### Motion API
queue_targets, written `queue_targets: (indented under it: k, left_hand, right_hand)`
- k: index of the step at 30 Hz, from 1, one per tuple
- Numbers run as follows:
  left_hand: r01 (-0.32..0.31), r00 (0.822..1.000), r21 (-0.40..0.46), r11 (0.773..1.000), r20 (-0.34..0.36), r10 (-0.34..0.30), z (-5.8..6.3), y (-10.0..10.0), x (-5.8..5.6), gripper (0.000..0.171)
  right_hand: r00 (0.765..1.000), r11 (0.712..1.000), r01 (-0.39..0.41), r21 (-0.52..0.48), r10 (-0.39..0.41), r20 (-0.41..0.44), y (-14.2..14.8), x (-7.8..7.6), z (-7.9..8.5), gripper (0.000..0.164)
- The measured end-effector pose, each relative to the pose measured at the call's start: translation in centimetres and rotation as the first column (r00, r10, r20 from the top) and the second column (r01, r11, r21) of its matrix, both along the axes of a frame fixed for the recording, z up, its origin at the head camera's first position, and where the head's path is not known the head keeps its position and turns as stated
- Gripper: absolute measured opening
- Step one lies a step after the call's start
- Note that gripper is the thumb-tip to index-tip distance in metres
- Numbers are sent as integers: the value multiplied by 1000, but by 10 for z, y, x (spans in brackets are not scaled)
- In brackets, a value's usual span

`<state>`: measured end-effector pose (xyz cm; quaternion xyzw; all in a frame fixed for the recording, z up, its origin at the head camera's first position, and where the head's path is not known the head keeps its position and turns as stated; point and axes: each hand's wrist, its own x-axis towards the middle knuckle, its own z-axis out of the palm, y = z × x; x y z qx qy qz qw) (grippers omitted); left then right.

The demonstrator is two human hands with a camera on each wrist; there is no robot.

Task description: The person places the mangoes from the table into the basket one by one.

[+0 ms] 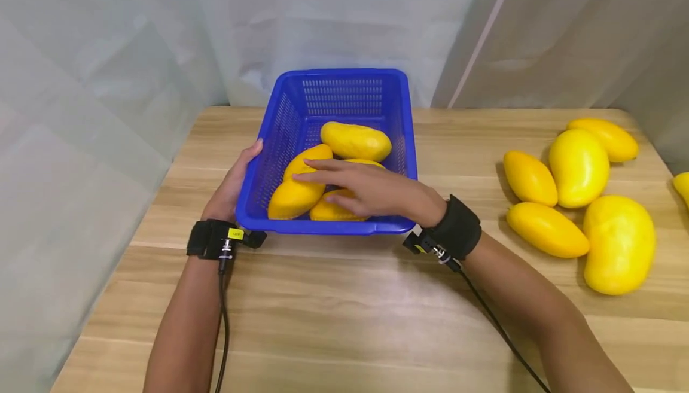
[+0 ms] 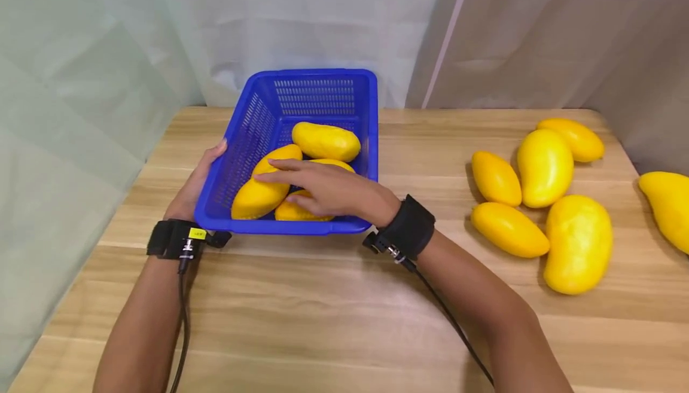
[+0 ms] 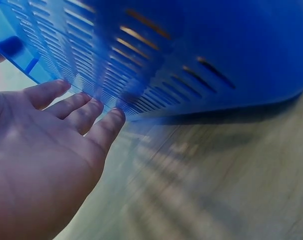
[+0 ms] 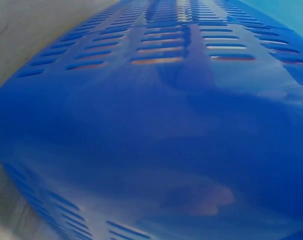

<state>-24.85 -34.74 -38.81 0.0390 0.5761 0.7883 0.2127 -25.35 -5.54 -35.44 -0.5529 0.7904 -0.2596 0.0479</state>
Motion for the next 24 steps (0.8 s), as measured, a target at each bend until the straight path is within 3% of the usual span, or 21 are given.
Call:
queue_targets:
  k: [10,14,18,24]
  left_hand:
    - [27,999,0,1000,38,-27,-3,1,1,69]
    - [18,999,-1,1000,49,-18,-2,-2,2,69]
    - [8,998,24,1000,57,-9,0,-3,3,67]
    - [12,999,23,1000,45,-13,3,-3,3,65]
  right_hand:
    - [1000,999,23,41,-23,3,-2,4,-1,51]
    - [999,999,48,-12,-48,-25,-4,4,0,47]
    - [992,990,109,-88,-114,-52,-4,4,5,40]
    - [970,965,235,-117,-240,-31,15,4,19,41]
